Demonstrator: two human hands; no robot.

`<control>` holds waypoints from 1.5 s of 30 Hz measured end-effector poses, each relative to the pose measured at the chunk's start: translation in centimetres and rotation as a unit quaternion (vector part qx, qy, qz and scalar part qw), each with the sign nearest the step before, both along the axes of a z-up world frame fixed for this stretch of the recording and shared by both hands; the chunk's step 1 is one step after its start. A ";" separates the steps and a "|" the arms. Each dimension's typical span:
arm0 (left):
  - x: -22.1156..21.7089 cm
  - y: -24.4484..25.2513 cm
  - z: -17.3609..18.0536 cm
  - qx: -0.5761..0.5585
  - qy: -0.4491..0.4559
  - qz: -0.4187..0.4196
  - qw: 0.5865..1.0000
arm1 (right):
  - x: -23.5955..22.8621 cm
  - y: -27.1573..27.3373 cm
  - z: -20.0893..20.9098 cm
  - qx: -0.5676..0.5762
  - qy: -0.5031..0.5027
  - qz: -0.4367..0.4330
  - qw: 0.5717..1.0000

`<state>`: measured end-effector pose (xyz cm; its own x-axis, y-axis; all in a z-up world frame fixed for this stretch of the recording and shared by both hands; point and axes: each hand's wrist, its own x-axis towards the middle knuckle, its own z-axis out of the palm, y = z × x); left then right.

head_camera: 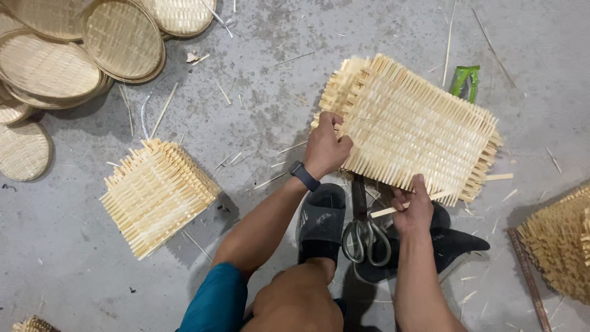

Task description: The person sits on the floor and uses shears to cut a large woven bamboo mat into smaller square pieces. They repeatedly trim the mat, separate the cut sections, and stack them on the floor.

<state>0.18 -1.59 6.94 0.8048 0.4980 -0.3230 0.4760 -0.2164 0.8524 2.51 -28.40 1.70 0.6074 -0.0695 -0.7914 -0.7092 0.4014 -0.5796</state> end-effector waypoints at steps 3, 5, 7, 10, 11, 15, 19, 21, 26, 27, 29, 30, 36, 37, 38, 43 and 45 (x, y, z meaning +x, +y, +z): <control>0.0 -0.3 0.3 0.047 -0.139 -0.004 0.989 | -0.7 0.3 1.1 0.021 0.018 0.032 0.999; 0.0 -0.4 0.7 -0.099 -0.121 -0.001 0.988 | -1.6 0.5 2.3 0.056 0.015 0.034 0.998; 0.0 -0.5 1.4 -0.227 -0.128 -0.013 0.965 | -2.9 1.1 3.5 0.113 -0.008 0.019 0.993; -0.3 -0.3 2.6 -0.367 -0.174 -0.045 0.913 | -4.1 0.9 5.7 0.138 -0.075 -0.087 0.984; -0.6 -0.1 2.9 -0.395 -0.187 -0.056 0.898 | -4.2 0.5 6.4 0.151 -0.101 -0.090 0.979; -1.9 2.1 2.7 -0.276 -0.077 -0.068 0.956 | -4.5 -1.6 7.2 0.127 -0.179 -0.070 0.973; -4.6 1.8 -0.3 -0.504 -0.034 0.081 0.859 | -4.0 -1.4 4.3 0.065 -0.186 -0.040 0.980; -6.0 1.5 -2.6 -0.543 -0.077 0.069 0.833 | -3.4 -0.5 2.4 0.025 -0.131 -0.020 0.991; -6.5 1.9 -7.2 -0.526 -0.050 0.099 0.843 | -3.4 0.5 1.1 -0.166 -0.005 0.143 0.976; -6.5 2.1 -7.6 -0.523 -0.045 0.102 0.845 | -3.9 0.4 1.5 -0.220 -0.012 0.197 0.955; -6.4 2.3 -8.2 -0.514 -0.040 0.106 0.850 | -5.2 0.1 2.6 -0.300 -0.134 0.265 0.907; -6.5 2.2 -8.3 -0.510 -0.036 0.108 0.853 | -5.8 -0.1 3.2 -0.320 -0.247 0.277 0.872; -7.3 2.4 -7.5 -0.460 -0.001 0.103 0.882 | -2.9 3.4 6.6 -0.339 -0.450 0.453 0.691; -7.4 2.4 -7.4 -0.478 -0.007 0.098 0.873 | -1.9 4.6 7.0 -0.300 -0.443 0.476 0.698; -7.6 2.4 -7.2 -0.496 -0.013 0.094 0.863 | -1.1 5.9 7.2 -0.293 -0.471 0.482 0.678; -8.6 2.1 -7.6 -0.543 -0.055 0.076 0.835 | 0.9 10.8 6.7 -0.327 -0.606 0.495 0.530; -8.7 2.2 -7.8 -0.546 -0.064 0.074 0.832 | 0.7 11.8 6.4 -0.325 -0.592 0.498 0.544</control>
<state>-8.53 0.59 -0.90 0.8233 0.0596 -0.5645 0.3193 0.7735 0.5475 3.20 -16.62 8.10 0.6575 0.7292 0.1899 0.6373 -0.4037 -0.6564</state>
